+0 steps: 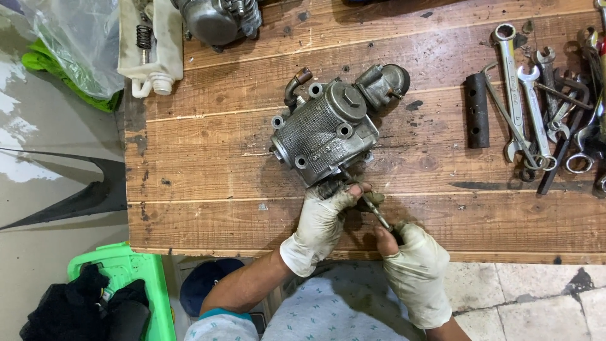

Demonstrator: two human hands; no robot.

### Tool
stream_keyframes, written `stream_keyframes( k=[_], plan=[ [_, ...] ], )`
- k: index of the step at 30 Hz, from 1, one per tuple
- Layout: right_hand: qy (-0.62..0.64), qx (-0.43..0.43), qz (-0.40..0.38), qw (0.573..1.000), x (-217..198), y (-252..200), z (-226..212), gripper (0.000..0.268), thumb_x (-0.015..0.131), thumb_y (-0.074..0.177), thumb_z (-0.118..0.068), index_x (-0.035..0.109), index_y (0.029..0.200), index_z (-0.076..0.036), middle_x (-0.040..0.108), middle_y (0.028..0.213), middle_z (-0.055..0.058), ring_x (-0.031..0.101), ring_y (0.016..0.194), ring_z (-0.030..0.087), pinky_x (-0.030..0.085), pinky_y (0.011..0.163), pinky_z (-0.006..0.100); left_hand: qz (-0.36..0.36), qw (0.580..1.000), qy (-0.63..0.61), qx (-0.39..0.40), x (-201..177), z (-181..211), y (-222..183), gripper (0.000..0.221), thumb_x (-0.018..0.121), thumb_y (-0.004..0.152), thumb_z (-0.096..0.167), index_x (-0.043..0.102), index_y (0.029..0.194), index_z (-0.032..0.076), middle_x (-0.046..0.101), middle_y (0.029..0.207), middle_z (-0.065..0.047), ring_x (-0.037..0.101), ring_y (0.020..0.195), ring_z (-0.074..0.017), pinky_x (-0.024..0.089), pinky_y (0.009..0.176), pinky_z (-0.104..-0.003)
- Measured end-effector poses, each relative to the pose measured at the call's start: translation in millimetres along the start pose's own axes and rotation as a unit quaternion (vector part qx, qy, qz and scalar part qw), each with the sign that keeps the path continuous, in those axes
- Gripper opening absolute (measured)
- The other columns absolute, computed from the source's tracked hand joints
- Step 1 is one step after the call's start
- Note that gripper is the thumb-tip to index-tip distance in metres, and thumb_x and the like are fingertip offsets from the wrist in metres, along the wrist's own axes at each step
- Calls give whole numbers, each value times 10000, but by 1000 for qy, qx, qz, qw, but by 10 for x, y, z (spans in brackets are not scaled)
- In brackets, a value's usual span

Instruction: The person disassembles a small engine block on a wooden workbench, using a wrench to loosen and remove a crankshaft bolt. They extract the crankshaft assembly and place it into a blue parts tray, then continue to work on the engine casing with the wrench.

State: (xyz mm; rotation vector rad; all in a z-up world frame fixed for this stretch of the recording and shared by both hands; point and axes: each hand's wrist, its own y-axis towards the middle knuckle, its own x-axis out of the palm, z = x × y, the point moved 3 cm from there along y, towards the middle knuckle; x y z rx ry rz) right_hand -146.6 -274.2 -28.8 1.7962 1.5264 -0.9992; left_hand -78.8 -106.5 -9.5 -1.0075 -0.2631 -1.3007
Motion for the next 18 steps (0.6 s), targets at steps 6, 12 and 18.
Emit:
stream_keyframes(
  k=[6, 12, 18],
  plan=[
    [-41, -217, 213, 952, -199, -31, -207, 223, 744, 971, -362, 765, 1018, -144, 741, 811, 29, 638, 604, 188, 548, 600, 345, 18, 1000, 14, -1, 1, 1, -1, 247, 764, 884, 26, 698, 1104, -63, 759, 974, -167, 769, 855, -352, 661, 760, -438],
    [-56, -261, 261, 928, -93, -38, -228, 256, 734, 996, -275, 712, 990, -20, 747, 870, 117, 709, 691, 260, 587, 653, 391, -13, 1000, 17, 11, -48, -47, 20, 289, 786, 863, 44, 683, 1108, -71, 761, 1049, -188, 767, 905, -396, 651, 819, -449],
    [-18, -298, 270, 916, -215, 0, -403, 228, 699, 1011, -177, 681, 1031, 49, 737, 916, 178, 710, 724, 302, 591, 670, 420, -18, 999, 39, 33, -23, -26, 19, 247, 789, 858, 42, 708, 1061, -72, 768, 1004, -169, 772, 846, -363, 645, 797, -421]
  ],
)
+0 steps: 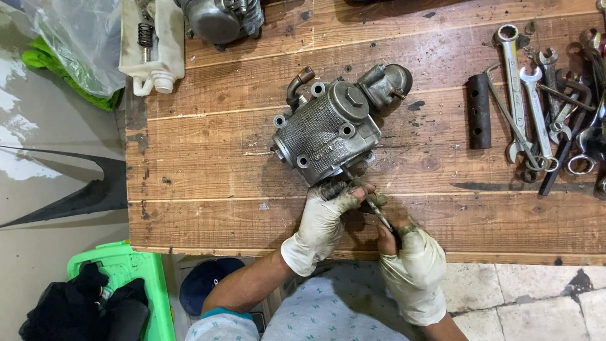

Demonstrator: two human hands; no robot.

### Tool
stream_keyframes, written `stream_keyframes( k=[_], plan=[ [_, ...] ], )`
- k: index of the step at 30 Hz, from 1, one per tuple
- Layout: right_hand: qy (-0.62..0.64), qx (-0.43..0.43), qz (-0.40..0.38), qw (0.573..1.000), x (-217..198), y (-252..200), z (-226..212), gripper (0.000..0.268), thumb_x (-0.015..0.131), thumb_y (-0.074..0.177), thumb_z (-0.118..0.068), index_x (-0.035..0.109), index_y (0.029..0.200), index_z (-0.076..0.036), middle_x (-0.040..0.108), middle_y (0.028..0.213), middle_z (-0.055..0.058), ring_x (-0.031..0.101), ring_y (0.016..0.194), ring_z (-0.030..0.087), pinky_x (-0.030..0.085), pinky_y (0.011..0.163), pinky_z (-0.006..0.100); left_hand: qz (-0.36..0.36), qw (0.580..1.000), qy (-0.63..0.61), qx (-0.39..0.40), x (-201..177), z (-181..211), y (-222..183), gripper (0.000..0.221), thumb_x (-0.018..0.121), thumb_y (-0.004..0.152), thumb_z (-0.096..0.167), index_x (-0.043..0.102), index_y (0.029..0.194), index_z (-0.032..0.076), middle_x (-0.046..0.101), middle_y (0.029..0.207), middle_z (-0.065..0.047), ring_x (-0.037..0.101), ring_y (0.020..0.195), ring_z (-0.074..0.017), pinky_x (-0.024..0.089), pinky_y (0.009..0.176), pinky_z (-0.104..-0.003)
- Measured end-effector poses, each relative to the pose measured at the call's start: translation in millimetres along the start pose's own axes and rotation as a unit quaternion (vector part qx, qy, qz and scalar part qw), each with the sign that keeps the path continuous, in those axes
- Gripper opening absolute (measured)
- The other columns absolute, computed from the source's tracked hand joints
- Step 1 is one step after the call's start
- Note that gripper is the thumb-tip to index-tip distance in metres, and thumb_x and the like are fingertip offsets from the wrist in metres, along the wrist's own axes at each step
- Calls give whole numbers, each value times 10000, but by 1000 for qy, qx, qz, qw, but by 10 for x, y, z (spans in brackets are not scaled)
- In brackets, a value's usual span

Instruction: The person disassembles a small engine block on a wooden workbench, using a wrench to loosen and remove a crankshaft bolt. They extract the crankshaft assembly and place it into a blue parts tray, then continue to work on the engine casing with the wrench.

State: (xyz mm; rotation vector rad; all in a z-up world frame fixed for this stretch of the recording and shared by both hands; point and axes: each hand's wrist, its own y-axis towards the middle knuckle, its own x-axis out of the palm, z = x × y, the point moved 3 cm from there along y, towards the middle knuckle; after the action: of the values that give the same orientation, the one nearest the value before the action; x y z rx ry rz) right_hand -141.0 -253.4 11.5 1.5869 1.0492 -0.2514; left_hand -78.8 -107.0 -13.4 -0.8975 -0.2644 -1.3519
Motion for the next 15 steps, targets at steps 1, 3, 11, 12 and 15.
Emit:
stream_keyframes(
  k=[1, 3, 11, 12, 15],
  plan=[
    [0, 0, 0, 1000, 9, -22, 15, 228, 699, 1011, -177, 681, 1031, 49, 737, 916, 178, 710, 724, 302, 591, 670, 420, 0, 1000, 0, 0, 4, 9, 1, 247, 789, 858, 42, 708, 1061, -72, 768, 1004, -169, 772, 846, -363, 645, 797, -421],
    [16, 15, -13, 1000, 32, -71, 51, 212, 685, 1008, -181, 690, 1036, 29, 734, 908, 170, 704, 723, 310, 586, 683, 421, -19, 1000, -2, -5, 16, 19, -3, 224, 781, 875, 54, 711, 1033, -89, 764, 912, -187, 772, 846, -356, 629, 846, -399],
    [40, 61, -72, 995, 29, -45, 17, 221, 613, 1027, -209, 679, 1023, 2, 720, 901, 141, 677, 716, 305, 533, 639, 404, 11, 1000, -15, -24, -29, -3, -2, 220, 783, 863, 18, 707, 1055, -57, 770, 968, -166, 771, 840, -373, 648, 821, -422],
    [30, 87, -93, 991, 48, -95, 38, 238, 604, 1026, -254, 688, 1041, -32, 719, 886, 98, 667, 710, 286, 510, 626, 391, 22, 999, -19, -31, -35, -3, -3, 262, 786, 856, 8, 686, 1096, -31, 768, 982, -170, 768, 833, -382, 651, 818, -436],
    [-14, 128, -177, 976, 120, -160, 94, 493, 473, 1006, -513, 681, 970, -68, 632, 712, 65, 600, 541, 257, 474, 495, 383, 23, 998, -44, -50, -40, -8, -9, 330, 783, 852, -4, 657, 1155, -38, 761, 1006, -200, 760, 854, -433, 657, 819, -519]
  ],
)
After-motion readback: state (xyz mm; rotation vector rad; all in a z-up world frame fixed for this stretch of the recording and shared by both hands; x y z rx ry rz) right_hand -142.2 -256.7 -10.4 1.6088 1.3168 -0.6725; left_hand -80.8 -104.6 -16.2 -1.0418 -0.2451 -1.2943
